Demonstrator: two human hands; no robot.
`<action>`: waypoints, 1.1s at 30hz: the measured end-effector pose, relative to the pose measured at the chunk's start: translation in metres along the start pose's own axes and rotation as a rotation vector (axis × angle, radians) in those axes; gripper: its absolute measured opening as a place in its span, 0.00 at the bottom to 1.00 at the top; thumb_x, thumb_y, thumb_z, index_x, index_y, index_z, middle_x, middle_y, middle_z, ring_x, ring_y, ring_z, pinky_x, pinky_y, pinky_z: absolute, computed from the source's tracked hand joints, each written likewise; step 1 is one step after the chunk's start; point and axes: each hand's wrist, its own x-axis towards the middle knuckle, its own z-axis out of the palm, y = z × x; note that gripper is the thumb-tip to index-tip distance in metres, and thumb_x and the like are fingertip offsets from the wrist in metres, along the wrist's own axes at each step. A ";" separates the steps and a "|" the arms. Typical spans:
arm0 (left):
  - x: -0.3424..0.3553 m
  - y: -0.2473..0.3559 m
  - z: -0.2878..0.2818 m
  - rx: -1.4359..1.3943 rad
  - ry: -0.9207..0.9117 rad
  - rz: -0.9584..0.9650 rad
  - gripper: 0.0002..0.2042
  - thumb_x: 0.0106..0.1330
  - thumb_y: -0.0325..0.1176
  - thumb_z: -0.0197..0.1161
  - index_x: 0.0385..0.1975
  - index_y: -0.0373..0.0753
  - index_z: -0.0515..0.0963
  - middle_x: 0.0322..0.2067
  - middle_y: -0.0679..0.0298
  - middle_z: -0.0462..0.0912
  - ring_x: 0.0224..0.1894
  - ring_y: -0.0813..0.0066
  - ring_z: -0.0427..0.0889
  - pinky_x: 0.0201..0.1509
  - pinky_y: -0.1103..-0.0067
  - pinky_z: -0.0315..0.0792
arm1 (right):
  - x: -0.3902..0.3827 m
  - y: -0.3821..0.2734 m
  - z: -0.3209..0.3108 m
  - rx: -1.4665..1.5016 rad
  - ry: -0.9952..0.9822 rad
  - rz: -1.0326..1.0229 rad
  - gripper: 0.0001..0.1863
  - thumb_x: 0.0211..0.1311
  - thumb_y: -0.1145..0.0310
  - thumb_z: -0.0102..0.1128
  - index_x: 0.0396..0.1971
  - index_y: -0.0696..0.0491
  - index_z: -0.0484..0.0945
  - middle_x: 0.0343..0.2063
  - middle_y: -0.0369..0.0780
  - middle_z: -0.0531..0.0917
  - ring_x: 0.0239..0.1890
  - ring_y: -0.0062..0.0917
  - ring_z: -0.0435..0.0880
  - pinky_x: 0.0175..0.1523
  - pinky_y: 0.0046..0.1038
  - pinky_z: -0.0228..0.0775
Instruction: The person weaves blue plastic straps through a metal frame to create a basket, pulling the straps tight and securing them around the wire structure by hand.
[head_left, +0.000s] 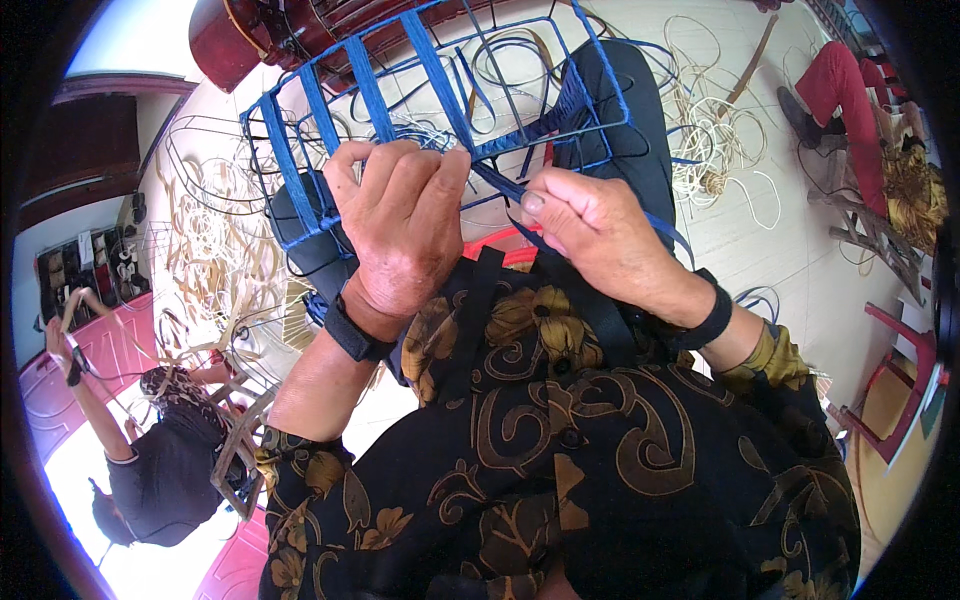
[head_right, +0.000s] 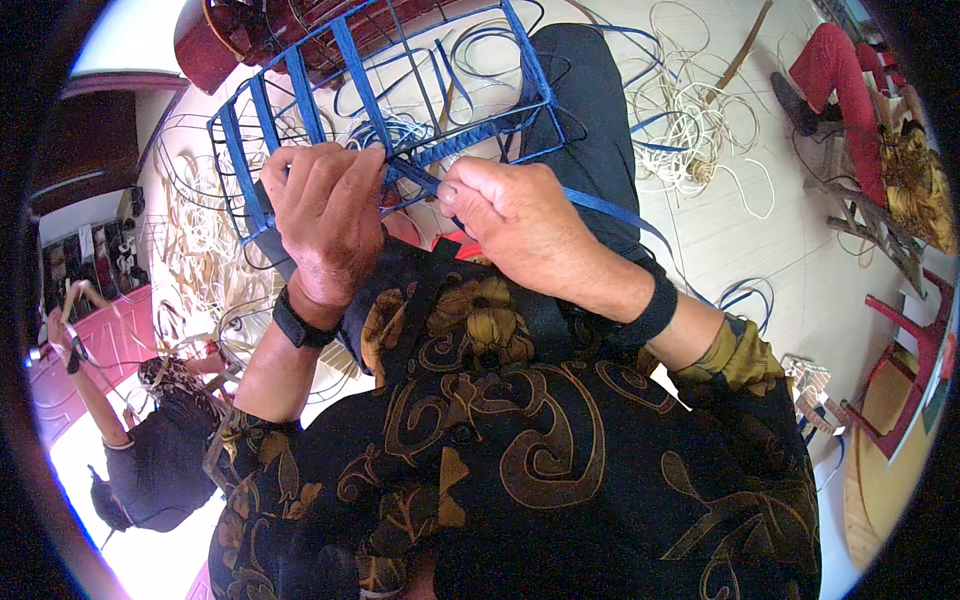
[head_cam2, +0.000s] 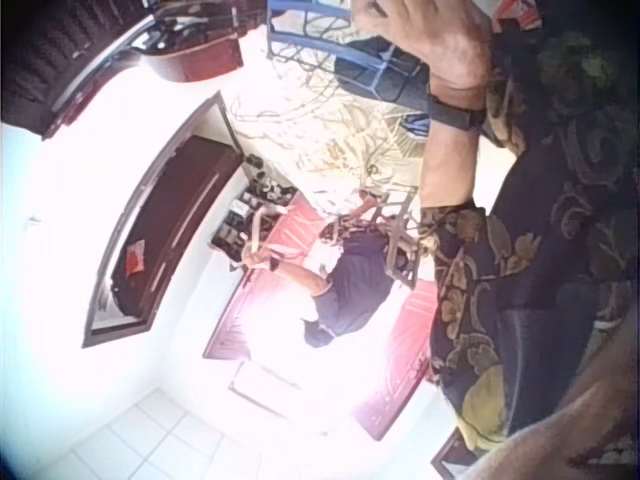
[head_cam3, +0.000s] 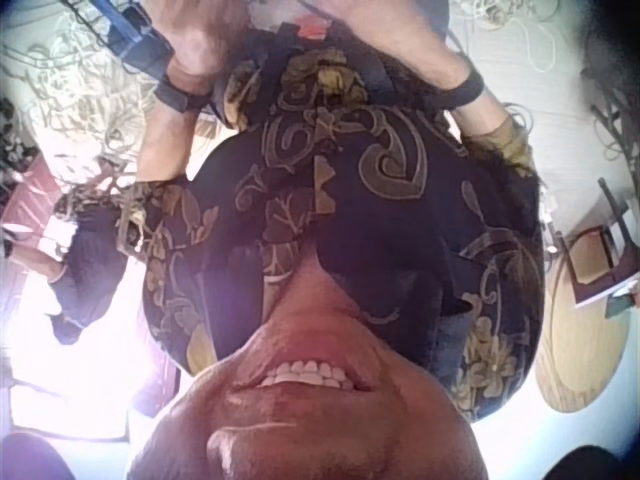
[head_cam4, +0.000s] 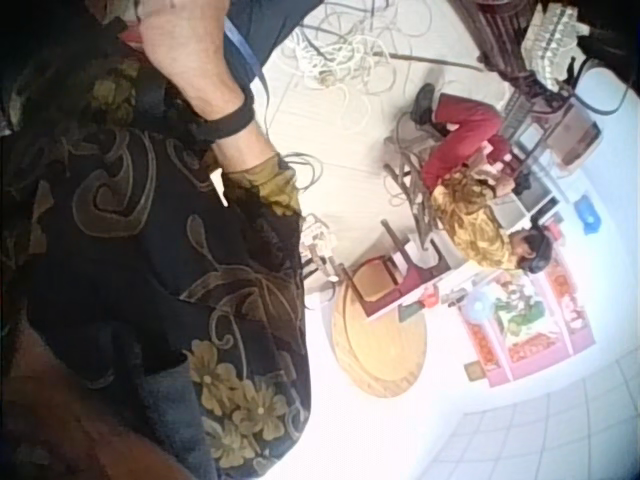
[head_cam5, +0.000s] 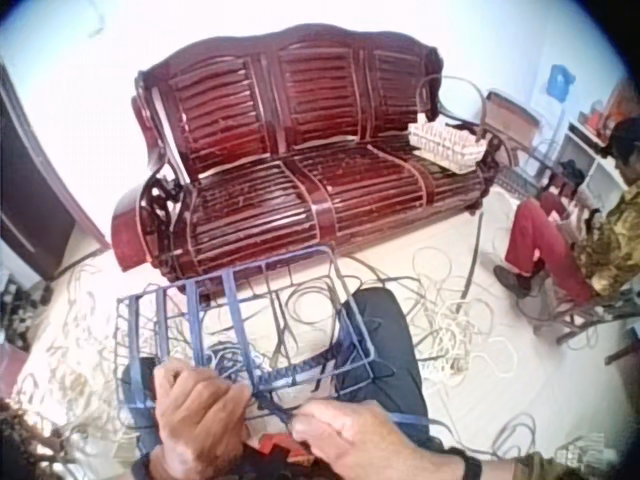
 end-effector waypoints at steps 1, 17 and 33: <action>-0.001 0.001 0.001 -0.014 0.008 -0.017 0.12 0.49 0.20 0.68 0.35 0.36 0.83 0.30 0.64 0.80 0.36 0.66 0.81 0.47 0.65 0.68 | 0.001 -0.002 -0.004 0.028 -0.020 0.022 0.13 0.76 0.64 0.56 0.34 0.57 0.79 0.20 0.37 0.78 0.23 0.21 0.75 0.30 0.26 0.69; -0.002 0.007 0.006 -0.033 0.083 -0.108 0.08 0.53 0.23 0.72 0.31 0.37 0.80 0.31 0.62 0.83 0.42 0.63 0.84 0.54 0.61 0.70 | 0.017 -0.043 -0.010 0.931 -0.121 0.330 0.13 0.77 0.62 0.54 0.35 0.56 0.76 0.16 0.28 0.68 0.19 0.13 0.63 0.27 0.18 0.57; -0.001 -0.002 0.008 0.007 0.039 -0.040 0.14 0.51 0.22 0.69 0.39 0.41 0.87 0.34 0.64 0.84 0.43 0.67 0.85 0.56 0.64 0.70 | 0.048 -0.032 -0.019 1.359 -0.095 0.316 0.13 0.78 0.68 0.49 0.42 0.62 0.78 0.32 0.41 0.84 0.31 0.27 0.82 0.48 0.32 0.75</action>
